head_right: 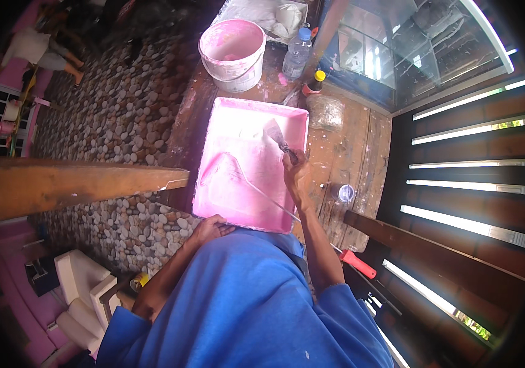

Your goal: The person uses a brush to stir pink paint inside a white tray on a wooden table, then picks up a paint roller and dips it into the paint.

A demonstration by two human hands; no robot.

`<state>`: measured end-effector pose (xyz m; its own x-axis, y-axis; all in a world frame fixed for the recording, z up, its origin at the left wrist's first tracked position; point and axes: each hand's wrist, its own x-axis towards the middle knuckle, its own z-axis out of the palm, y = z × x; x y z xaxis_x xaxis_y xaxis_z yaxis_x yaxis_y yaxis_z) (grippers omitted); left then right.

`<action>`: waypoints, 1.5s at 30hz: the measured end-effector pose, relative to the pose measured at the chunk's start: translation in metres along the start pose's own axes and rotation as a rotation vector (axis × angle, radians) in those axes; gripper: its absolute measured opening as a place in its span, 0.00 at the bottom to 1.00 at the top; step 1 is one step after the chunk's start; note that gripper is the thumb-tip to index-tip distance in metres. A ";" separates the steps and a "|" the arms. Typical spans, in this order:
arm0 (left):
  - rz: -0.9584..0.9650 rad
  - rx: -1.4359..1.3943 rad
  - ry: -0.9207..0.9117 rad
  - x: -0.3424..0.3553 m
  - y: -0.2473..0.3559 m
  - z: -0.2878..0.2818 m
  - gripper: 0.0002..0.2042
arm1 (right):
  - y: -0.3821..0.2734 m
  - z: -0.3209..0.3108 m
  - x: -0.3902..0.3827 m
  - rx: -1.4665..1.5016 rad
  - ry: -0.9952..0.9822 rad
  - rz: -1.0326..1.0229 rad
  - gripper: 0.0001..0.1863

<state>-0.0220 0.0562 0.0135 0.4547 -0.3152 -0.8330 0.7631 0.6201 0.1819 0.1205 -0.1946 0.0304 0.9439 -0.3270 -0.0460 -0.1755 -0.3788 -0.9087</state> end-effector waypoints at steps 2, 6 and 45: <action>-0.004 0.011 0.001 0.000 0.000 0.002 0.03 | 0.006 0.007 0.000 -0.031 -0.076 -0.028 0.13; -0.014 0.002 -0.002 -0.001 0.000 0.002 0.03 | 0.003 0.017 0.004 0.022 -0.146 0.051 0.15; 0.232 0.149 0.125 -0.008 -0.014 0.003 0.10 | 0.014 -0.032 -0.021 0.030 0.054 0.045 0.11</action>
<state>-0.0348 0.0481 0.0187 0.5721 -0.0806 -0.8162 0.7083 0.5502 0.4422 0.0888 -0.2206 0.0320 0.9187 -0.3896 -0.0651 -0.2081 -0.3373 -0.9181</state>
